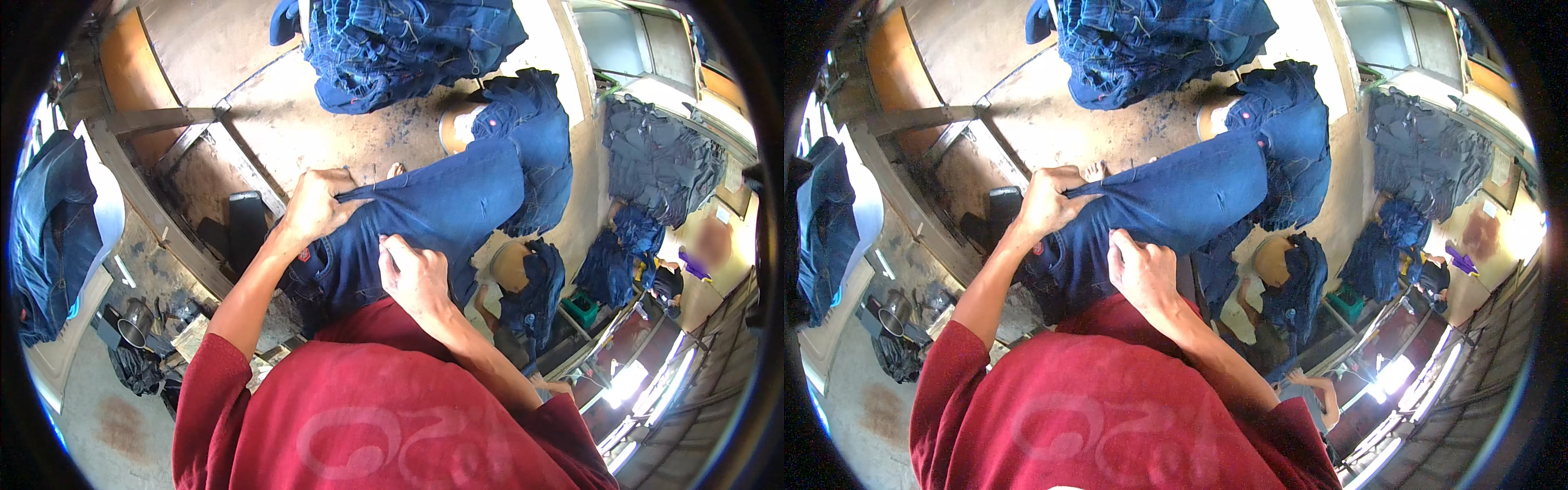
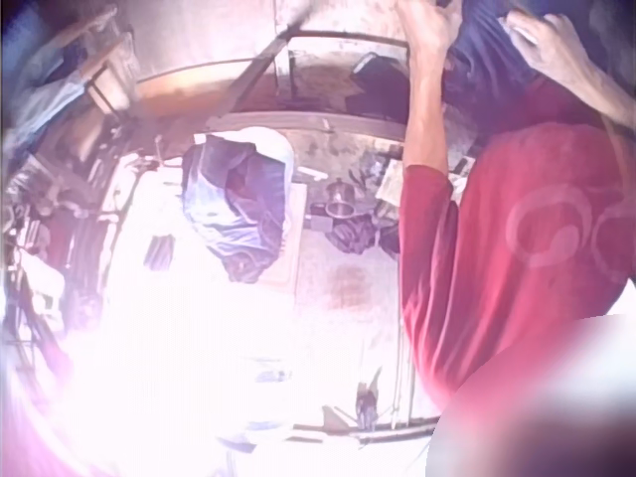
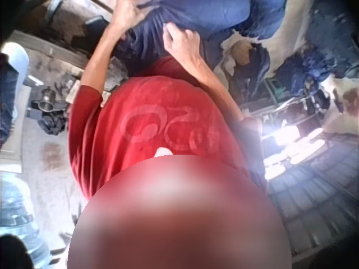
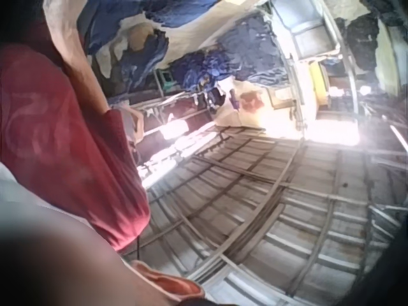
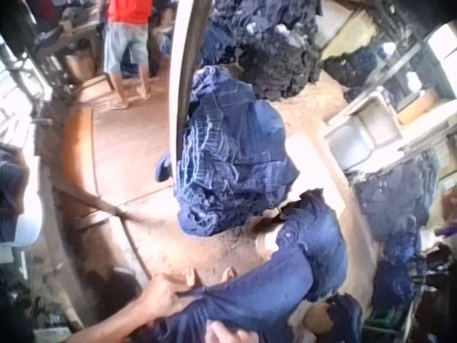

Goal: The person scrapes loose threads and lint off denim jeans using a small handheld tool. They repeatedly pick up jeans from a pile, scrape the surface, and place them back down.

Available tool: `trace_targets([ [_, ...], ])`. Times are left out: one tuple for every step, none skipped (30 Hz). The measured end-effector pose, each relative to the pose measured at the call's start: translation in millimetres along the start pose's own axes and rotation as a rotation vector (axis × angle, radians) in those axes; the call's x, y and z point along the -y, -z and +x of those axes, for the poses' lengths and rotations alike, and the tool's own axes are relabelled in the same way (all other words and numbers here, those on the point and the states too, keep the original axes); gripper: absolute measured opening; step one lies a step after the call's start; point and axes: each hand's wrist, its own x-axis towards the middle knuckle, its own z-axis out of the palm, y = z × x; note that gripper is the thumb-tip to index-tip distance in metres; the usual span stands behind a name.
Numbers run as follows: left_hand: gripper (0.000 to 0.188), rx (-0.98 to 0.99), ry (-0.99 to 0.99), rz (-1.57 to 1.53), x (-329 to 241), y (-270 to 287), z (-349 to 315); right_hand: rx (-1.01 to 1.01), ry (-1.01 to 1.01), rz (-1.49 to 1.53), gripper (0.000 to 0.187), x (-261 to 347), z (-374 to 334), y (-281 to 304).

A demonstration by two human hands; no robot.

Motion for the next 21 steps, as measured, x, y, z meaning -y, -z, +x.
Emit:
trace_targets([
  [0.022, -0.061, -0.159, 0.003, -0.8, 0.1, -0.2, -0.02, -0.015, 0.048, 0.004, -0.1, 0.3, 0.3],
  [0.022, -0.052, -0.163, 0.013, -1.2, 0.6, -0.6, -0.038, -0.032, 0.097, 0.003, -0.3, 0.7, 0.1],
  [0.021, -0.052, -0.152, 0.017, -1.6, 0.8, -1.2, -0.043, -0.007, 0.05, 0.003, -0.8, 0.8, -0.1],
  [0.021, -0.059, -0.136, 0.008, -1.7, 0.8, -1.7, -0.04, 0.01, 0.006, 0.003, -1.2, 0.6, -0.4],
  [0.021, -0.031, -0.118, 0.01, -1.8, 1.0, -2.5, -0.029, 0.033, -0.025, 0.003, -1.6, 0.6, -1.0],
  [0.021, -0.027, -0.115, 0.009, -1.3, 1.0, -2.0, -0.025, 0.013, -0.019, 0.002, -2.0, 0.3, -1.2],
  [0.02, -0.03, -0.122, 0.012, -0.8, 0.9, -2.1, -0.026, 0.012, -0.006, 0.002, -2.4, 0.5, -2.1],
  [0.02, -0.044, -0.132, 0.011, 0.1, 0.8, -0.8, -0.076, 0.027, 0.014, 0.002, -3.1, 0.6, -2.3],
  [0.019, -0.049, -0.157, 0.006, 0.7, 0.3, -0.6, -0.085, 0.004, 0.085, 0.003, -3.1, 1.0, -3.3],
  [0.019, -0.044, -0.141, 0.011, 1.5, 0.1, 0.4, -0.091, 0.017, 0.052, 0.003, -3.5, 1.1, -3.4],
  [0.019, -0.048, -0.122, 0.006, 1.9, -0.5, 0.6, -0.088, 0.025, 0.022, 0.002, -3.3, 1.3, -3.8],
  [0.019, -0.031, -0.101, -0.006, 2.1, -0.8, 0.6, -0.053, 0.022, 0.004, 0.002, -3.1, 1.3, -3.7],
  [0.019, 0.011, -0.049, 0.028, 2.2, -1.1, 0.8, -0.037, 0.002, -0.019, 0.002, -2.7, 1.3, -3.5],
  [0.019, -0.008, -0.076, 0.025, 2.2, -1.5, 0.7, -0.005, -0.01, -0.037, 0.003, -2.5, 1.5, -3.3],
  [0.018, -0.017, -0.095, 0.02, 2.1, -1.9, 0.7, 0.045, -0.064, -0.083, 0.003, -2.4, 1.8, -2.8],
  [0.018, -0.026, -0.091, 0.018, 1.9, -2.0, 0.6, -0.012, -0.007, -0.033, 0.003, -1.9, 1.8, -2.5],
  [0.019, -0.049, -0.111, 0.004, 1.5, -2.4, 0.3, -0.041, 0.002, -0.007, 0.003, -1.8, 2.3, -2.2],
  [0.02, -0.05, -0.103, -0.002, 1.2, -2.3, 0.2, -0.033, -0.015, 0.02, 0.003, -1.2, 1.6, -1.6],
  [0.02, -0.044, -0.085, -0.01, 0.8, -2.3, -0.2, -0.036, 0.018, 0.019, 0.003, -0.9, 1.9, -1.4],
  [0.02, -0.033, -0.082, -0.029, 0.5, -1.8, -0.4, -0.029, -0.002, 0.006, 0.003, -0.3, 1.0, -0.7],
  [0.021, -0.053, -0.129, -0.039, 0.3, -1.6, -0.5, 0.005, -0.014, -0.003, 0.004, 0.0, 1.1, -0.7],
])
